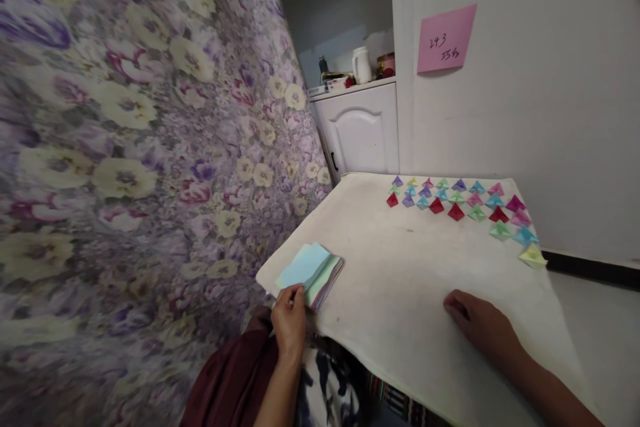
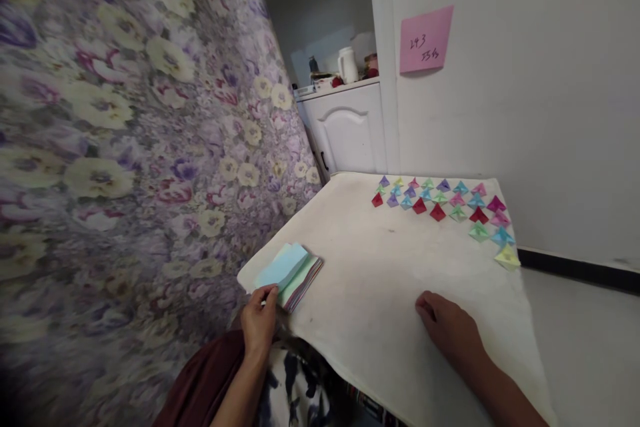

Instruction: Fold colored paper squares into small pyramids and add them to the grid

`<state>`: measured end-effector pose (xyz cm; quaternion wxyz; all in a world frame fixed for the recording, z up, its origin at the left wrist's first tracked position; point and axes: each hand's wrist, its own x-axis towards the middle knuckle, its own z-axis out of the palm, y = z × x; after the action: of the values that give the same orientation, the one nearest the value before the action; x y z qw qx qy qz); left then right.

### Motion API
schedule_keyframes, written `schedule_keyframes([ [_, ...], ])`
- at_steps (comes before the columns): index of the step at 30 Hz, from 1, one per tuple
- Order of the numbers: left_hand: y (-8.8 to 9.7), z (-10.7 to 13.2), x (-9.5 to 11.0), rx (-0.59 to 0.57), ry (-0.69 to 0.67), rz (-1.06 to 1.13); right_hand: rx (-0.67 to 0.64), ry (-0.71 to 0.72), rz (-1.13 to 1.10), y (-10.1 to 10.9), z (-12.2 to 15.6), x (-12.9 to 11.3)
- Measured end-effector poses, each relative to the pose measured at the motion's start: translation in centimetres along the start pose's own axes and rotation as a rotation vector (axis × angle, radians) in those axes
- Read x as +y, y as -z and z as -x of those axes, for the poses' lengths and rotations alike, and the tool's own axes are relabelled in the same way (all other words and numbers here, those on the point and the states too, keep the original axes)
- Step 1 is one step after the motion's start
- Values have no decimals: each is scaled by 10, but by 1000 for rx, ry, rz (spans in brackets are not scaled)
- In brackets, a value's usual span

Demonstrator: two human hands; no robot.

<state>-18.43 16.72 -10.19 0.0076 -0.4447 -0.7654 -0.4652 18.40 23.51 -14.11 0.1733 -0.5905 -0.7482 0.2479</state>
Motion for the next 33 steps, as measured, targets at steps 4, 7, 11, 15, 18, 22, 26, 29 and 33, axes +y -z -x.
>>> schedule_keyframes([
  [4, 11, 2, 12, 101, -39, -21, 19, 5, -23, -2, 0, 2],
  [7, 19, 10, 28, 103, -120, -9, 68, 34, -90, -1, 1, 1],
  [11, 8, 42, 50, -49, -298, 37, 5, -15, -510, 7, 4, -12],
  [15, -21, 86, 63, -425, -666, 112, -137, -170, -821, 10, 12, -24],
  [18, -40, 112, 69, -583, -775, 137, -168, -232, -1004, 6, 25, -27],
  [22, -55, 126, 73, -627, -837, 122, -22, -229, -997, -1, 44, -24],
  [26, -63, 132, 72, -606, -911, 151, 54, -237, -987, -5, 52, -17],
  [29, -64, 132, 69, -580, -921, 187, 76, -182, -1000, -6, 50, -15],
  [33, -59, 126, 67, -573, -702, 257, 55, -101, -1091, -3, 47, -17],
])
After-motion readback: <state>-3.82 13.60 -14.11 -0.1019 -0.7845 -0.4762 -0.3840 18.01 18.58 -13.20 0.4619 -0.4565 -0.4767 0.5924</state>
